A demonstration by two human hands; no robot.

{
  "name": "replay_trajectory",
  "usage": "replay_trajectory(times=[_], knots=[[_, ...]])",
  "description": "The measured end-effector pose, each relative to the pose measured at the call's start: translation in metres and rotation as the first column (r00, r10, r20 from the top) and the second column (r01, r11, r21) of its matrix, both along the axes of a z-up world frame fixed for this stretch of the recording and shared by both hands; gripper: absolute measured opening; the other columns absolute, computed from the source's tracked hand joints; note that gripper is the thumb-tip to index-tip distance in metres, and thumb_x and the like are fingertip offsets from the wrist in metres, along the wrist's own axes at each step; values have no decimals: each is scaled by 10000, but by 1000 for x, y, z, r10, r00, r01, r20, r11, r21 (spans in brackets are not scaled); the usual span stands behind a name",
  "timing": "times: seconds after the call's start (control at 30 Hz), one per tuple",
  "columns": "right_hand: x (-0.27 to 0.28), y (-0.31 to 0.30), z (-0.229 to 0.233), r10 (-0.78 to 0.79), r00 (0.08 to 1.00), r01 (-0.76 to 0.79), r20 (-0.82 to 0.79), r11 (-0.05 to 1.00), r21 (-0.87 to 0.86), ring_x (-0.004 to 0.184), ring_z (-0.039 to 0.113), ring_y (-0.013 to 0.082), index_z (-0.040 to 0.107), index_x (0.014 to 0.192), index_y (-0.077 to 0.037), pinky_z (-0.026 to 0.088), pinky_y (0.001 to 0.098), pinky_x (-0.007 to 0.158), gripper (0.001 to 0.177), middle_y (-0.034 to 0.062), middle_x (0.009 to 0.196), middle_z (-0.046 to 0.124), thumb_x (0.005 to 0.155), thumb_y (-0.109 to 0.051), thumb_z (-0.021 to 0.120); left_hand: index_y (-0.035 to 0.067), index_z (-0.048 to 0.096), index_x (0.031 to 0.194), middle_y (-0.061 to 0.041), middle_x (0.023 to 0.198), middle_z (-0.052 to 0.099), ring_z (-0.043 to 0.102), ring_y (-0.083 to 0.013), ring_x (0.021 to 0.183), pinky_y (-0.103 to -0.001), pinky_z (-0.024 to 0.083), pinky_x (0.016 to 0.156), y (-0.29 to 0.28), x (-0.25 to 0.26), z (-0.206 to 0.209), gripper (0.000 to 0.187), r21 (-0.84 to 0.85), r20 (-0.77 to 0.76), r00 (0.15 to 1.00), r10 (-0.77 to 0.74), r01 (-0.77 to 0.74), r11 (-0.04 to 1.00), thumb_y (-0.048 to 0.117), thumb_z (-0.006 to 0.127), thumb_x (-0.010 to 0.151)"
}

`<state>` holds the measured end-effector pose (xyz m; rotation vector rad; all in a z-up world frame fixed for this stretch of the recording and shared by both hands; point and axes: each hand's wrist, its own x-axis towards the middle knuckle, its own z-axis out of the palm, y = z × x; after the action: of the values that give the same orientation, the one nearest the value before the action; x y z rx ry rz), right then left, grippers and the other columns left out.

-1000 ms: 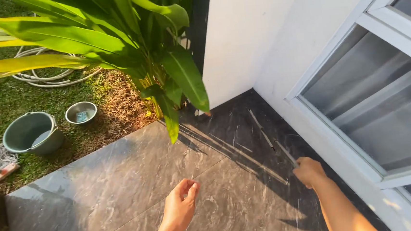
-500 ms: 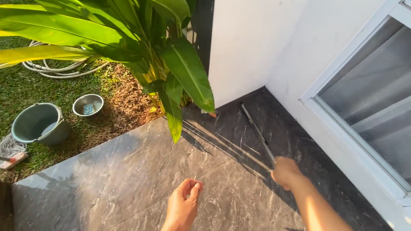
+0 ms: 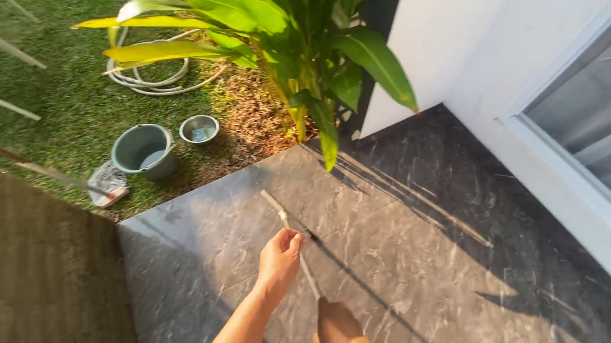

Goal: Cleaning the floor of a balcony using a squeegee and water.

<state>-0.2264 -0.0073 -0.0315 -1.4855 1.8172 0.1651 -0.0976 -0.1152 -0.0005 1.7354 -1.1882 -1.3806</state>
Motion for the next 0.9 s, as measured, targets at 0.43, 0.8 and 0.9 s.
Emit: replay_trajectory(times=[0.43, 0.8, 0.9], knots=[[-180, -17, 23, -364, 929, 368, 66, 894, -254, 733, 754, 301, 754, 1144, -180, 600, 430, 695, 343, 205, 857, 773, 809, -152, 684, 77, 710, 1043, -14, 948, 783, 678, -109, 869, -286, 517, 795, 41, -27, 28, 220, 4, -16, 997, -80, 80, 997, 259, 605, 981], [-523, -57, 13, -725, 670, 701, -160, 689, -186, 637, 756, 327, 665, 1321, -171, 593, 443, 589, 470, 216, 844, 768, 853, -122, 686, 81, 696, 1030, -35, 847, 726, 497, -127, 713, -315, 466, 685, 11, -262, 44, 235, 56, -76, 932, -355, 359, 932, 298, 635, 966], [-569, -59, -14, -672, 702, 642, -237, 741, -198, 718, 777, 342, 701, 1270, -163, 614, 429, 628, 429, 208, 920, 772, 845, -136, 655, 83, 703, 1030, -39, 845, 738, 500, -120, 709, -308, 477, 695, 1, -289, 27, 252, 40, -67, 928, -367, 370, 928, 316, 637, 962]])
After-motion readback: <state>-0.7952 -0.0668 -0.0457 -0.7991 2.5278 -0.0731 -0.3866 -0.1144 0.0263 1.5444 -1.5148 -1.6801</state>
